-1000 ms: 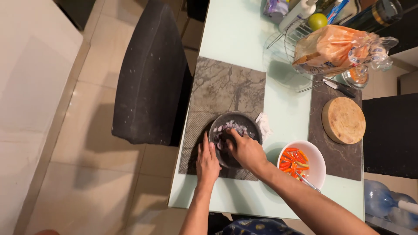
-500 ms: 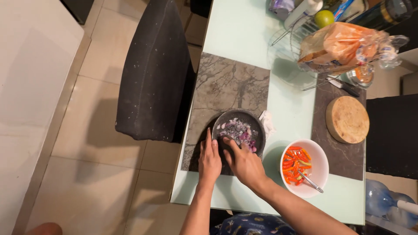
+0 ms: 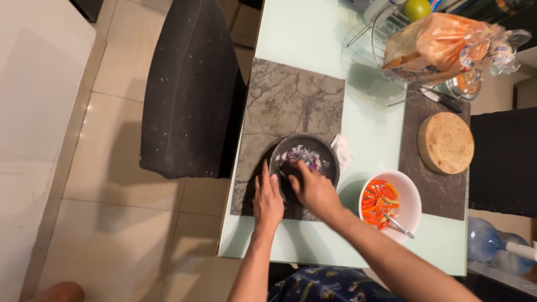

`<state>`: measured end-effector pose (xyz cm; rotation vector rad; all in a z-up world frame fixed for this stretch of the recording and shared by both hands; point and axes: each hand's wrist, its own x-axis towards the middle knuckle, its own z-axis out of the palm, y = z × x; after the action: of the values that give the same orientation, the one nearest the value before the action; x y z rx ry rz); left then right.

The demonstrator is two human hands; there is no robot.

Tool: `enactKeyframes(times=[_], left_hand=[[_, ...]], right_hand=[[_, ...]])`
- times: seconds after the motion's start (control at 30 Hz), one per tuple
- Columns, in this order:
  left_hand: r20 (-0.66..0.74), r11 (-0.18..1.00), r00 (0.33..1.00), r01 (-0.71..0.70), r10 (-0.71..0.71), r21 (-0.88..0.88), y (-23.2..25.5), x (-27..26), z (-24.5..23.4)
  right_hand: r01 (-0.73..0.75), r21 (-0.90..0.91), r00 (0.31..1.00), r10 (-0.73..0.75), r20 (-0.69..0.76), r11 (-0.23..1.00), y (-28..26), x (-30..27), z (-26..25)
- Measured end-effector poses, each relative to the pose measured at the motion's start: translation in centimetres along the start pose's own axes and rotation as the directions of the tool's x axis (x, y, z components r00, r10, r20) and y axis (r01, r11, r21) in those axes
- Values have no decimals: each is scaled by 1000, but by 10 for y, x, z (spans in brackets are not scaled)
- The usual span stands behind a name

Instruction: Crushing and grinding red onion slices using a mortar and pestle on a dining table.

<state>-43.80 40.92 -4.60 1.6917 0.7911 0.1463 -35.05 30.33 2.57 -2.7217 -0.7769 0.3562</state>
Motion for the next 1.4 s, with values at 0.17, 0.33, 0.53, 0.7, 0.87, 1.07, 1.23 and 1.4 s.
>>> enactKeyframes(times=[0.17,0.33,0.53,0.7,0.87,1.07,1.23,1.4], left_hand=[[14,998,999,48,-49,30,11,5,-8],[159,939,934,336,-321,-76,11,3,-2],[112,981,981,168,-157,-97,34,-5,-18],[115,984,987,130,-116,-120,37,-1,-23],[36,999,999,5,-4,-39,7,4,-6],[23,1000,999,22,-22,20,11,1,-6],[-58,992,996,-63,69,111,19,1,-6],[-98,978,977,-179,189,106,-12,2,7]], right_hand=[[16,-9,1000,-16,0,1000,-13,-9,-5],[-19,-21,999,19,34,1000,3,-7,-4],[-20,-78,998,25,59,997,6,1,-14],[-28,228,993,0,121,973,10,14,-36],[-6,87,998,1,62,996,-27,-22,-28],[-43,-45,998,44,33,998,-18,-17,-6],[-20,-52,1000,20,-1,998,13,6,-1],[-24,-45,997,27,73,999,-4,-1,-4]])
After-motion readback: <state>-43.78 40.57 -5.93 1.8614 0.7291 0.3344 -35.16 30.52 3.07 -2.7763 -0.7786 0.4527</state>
